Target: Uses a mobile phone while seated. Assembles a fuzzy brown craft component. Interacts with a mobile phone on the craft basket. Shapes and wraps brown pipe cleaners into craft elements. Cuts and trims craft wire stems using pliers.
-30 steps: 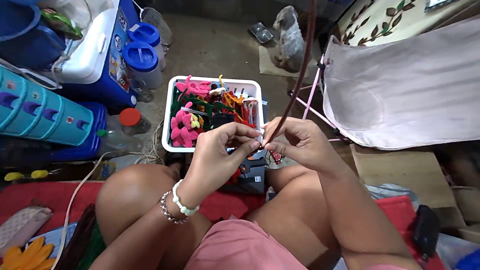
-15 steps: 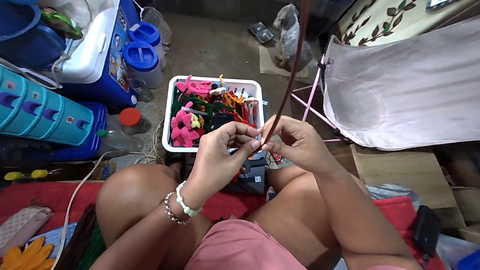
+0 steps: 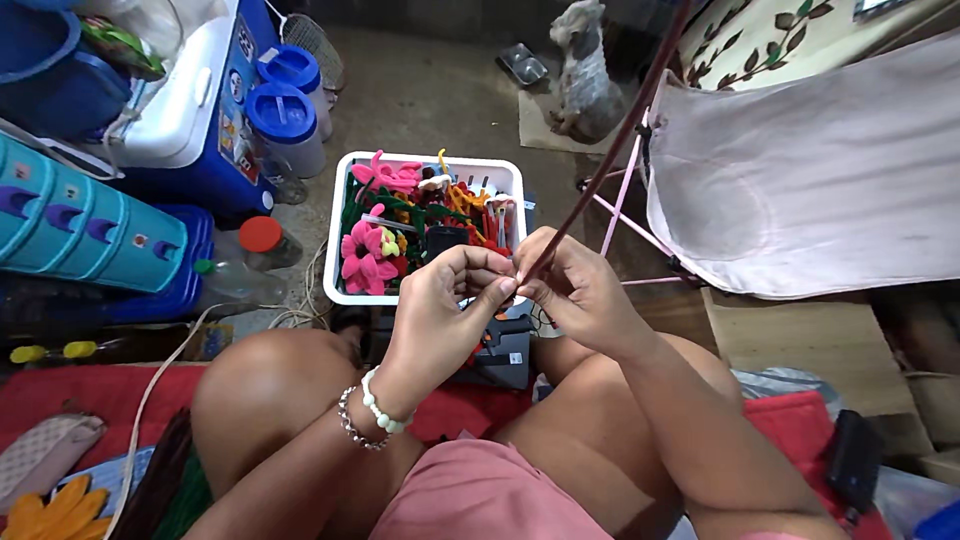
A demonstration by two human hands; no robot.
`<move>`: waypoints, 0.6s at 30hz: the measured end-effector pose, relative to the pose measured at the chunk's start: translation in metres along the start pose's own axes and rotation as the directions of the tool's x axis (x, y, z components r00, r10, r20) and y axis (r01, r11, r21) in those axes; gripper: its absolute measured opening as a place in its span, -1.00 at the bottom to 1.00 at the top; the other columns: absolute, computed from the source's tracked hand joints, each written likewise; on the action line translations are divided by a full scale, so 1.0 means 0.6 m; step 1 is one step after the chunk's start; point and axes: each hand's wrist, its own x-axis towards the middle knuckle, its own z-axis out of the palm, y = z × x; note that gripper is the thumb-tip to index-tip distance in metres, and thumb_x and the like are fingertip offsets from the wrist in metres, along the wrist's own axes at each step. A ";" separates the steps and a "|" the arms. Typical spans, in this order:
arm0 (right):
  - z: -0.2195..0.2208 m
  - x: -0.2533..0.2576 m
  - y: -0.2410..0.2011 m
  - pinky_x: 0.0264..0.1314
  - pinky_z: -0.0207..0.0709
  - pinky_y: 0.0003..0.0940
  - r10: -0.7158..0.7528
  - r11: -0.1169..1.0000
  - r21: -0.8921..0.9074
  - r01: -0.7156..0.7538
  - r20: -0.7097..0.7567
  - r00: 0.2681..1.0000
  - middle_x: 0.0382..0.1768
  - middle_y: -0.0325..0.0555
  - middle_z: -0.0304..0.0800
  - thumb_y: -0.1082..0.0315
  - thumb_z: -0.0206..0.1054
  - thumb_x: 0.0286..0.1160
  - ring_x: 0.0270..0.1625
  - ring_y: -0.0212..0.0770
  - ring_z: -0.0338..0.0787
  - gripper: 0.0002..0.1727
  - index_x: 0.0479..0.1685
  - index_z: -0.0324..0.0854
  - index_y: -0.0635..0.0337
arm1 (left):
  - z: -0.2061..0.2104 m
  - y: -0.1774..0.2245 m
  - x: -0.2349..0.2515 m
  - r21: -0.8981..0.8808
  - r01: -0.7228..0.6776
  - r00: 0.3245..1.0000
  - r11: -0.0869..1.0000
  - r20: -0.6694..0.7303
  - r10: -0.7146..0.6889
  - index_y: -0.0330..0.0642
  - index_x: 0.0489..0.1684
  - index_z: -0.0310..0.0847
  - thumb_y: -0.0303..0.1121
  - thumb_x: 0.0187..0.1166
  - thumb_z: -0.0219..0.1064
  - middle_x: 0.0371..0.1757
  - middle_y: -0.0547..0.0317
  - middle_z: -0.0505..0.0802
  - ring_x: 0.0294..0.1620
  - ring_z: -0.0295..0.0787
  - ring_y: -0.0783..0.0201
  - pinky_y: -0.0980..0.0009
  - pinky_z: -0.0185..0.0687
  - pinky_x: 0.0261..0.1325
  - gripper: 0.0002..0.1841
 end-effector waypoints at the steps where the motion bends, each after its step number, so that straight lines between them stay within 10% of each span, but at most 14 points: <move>1: -0.001 0.000 0.002 0.05 0.72 -0.57 0.000 1.000 0.006 0.000 0.008 1.000 -0.07 -0.20 0.69 0.37 0.36 0.62 0.00 -0.48 0.74 -0.89 -0.13 0.63 0.25 | -0.001 -0.001 0.001 0.028 0.001 1.000 1.000 0.009 -0.001 -0.26 0.01 0.69 -0.54 0.52 0.46 -0.25 0.24 0.91 -0.26 0.89 0.43 0.50 0.88 -0.08 -0.82; 6: -0.005 0.003 0.009 0.20 0.71 -0.46 0.027 0.999 0.025 -0.028 0.022 0.999 0.06 -0.18 0.68 0.36 0.33 0.63 0.17 -0.39 0.71 -0.91 -0.11 0.65 0.19 | -0.015 -0.010 0.016 0.277 -0.115 0.992 0.954 0.087 0.094 -0.17 0.30 0.60 -0.40 0.64 0.38 -0.08 0.31 0.88 -0.08 0.84 0.47 0.49 0.81 0.03 -0.69; 9: -0.004 0.004 0.003 0.19 0.73 -0.41 0.137 0.988 0.085 -0.130 -0.076 0.988 0.07 -0.17 0.74 0.40 0.31 0.64 0.13 -0.36 0.76 -0.89 -0.02 0.64 0.22 | -0.016 -0.014 0.018 0.423 -0.268 0.959 0.866 0.034 0.281 -0.25 0.47 0.55 -0.26 0.67 0.37 0.36 0.06 0.71 0.38 0.65 0.25 0.28 0.63 0.42 -0.55; 12: -0.005 0.003 -0.001 0.05 0.76 -0.46 0.209 0.970 0.176 -0.169 -0.242 0.947 -0.03 -0.21 0.78 0.47 0.29 0.64 -0.04 -0.40 0.80 -0.84 0.10 0.59 0.23 | 0.004 -0.015 0.007 0.317 -0.293 0.950 0.902 -0.013 0.313 -0.26 0.12 0.68 -0.35 0.71 0.31 0.03 0.16 0.80 0.04 0.75 0.38 0.40 0.74 0.14 -0.79; 15: -0.001 0.001 -0.006 0.07 0.77 -0.45 0.212 0.951 0.290 -0.107 -0.360 0.909 -0.03 -0.23 0.79 0.49 0.29 0.63 -0.03 -0.38 0.82 -0.82 0.12 0.58 0.19 | 0.025 -0.002 -0.004 -0.158 0.150 0.976 0.976 0.180 -0.121 -0.36 0.17 0.66 -0.38 0.79 0.17 -0.02 0.16 0.88 -0.03 0.85 0.36 0.43 0.80 0.12 -0.75; 18: 0.009 -0.004 -0.007 0.17 0.75 -0.44 0.190 0.933 0.356 -0.045 -0.382 0.904 0.02 -0.31 0.80 0.45 0.36 0.60 0.06 -0.42 0.81 -0.83 0.08 0.66 0.08 | 0.028 0.000 0.004 -0.590 0.521 0.852 0.617 0.319 -0.415 -0.17 0.45 0.48 -0.29 0.79 0.18 0.24 0.13 0.84 0.22 0.81 0.28 0.33 0.72 0.31 -0.65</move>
